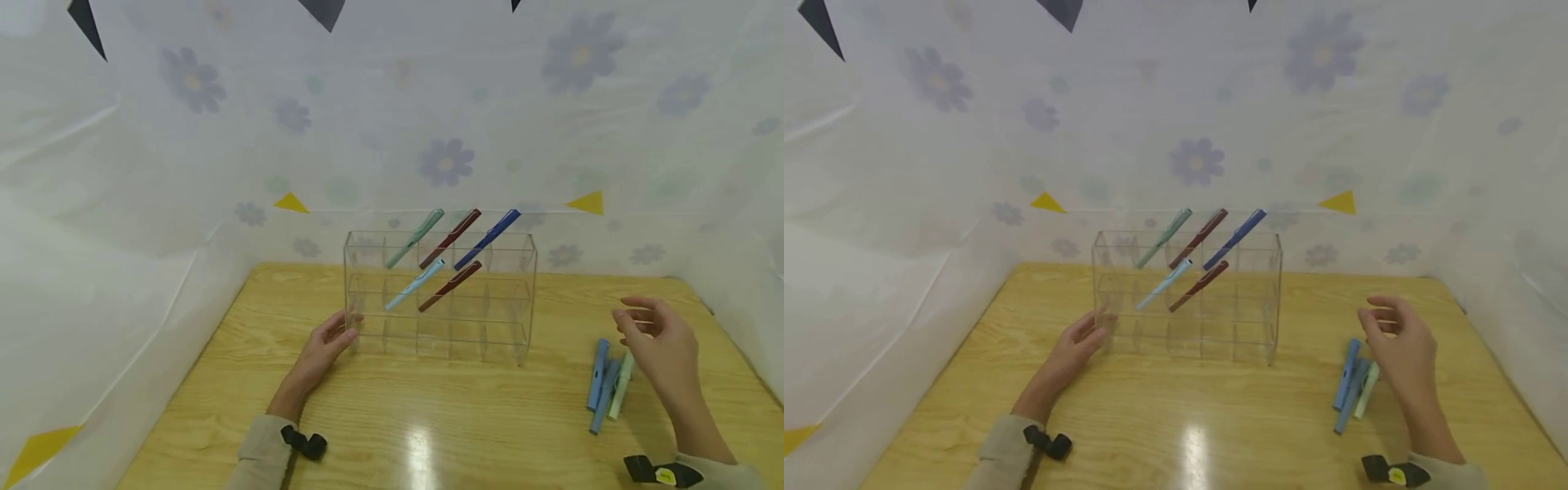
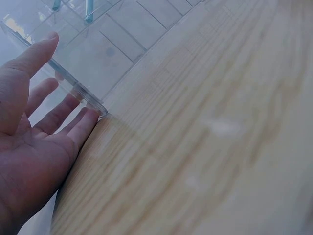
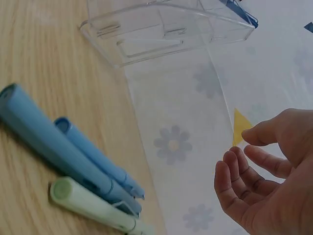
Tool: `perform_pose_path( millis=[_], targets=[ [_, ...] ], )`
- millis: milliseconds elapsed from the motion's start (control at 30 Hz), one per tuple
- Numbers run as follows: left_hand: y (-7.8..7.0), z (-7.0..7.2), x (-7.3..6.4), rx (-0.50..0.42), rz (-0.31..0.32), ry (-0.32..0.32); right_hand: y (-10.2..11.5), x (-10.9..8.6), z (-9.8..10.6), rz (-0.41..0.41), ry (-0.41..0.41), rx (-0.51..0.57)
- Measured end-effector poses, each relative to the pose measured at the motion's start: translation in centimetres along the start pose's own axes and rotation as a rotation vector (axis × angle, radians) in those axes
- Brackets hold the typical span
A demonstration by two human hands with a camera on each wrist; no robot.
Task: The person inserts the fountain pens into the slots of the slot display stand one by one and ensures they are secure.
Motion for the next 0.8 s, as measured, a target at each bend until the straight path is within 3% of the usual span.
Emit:
perform_pose_path(
  millis=[333,567,800],
  targets=[
    [-0.2,-0.4,0.0,-0.002,-0.012,0.002,-3.8,-1.3,2.3,-0.120,0.114,-0.085],
    [-0.1,-0.6,0.0,0.005,-0.002,-0.006,-5.6,-2.1,2.7,-0.218,0.183,-0.178],
    [0.1,0.0,0.1,0.047,-0.003,-0.021,-7.1,-2.0,1.9,-0.224,0.198,-0.184]
  ],
)
Point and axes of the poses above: each hand's wrist, its own x-axis towards the middle knuckle, its own z-axis out of the back of the hand, y = z × x, the point moved 1 cm from there along x, towards the middle knuckle, and after that the axes turned 2 degrees about -z, right-handed, at the moved point
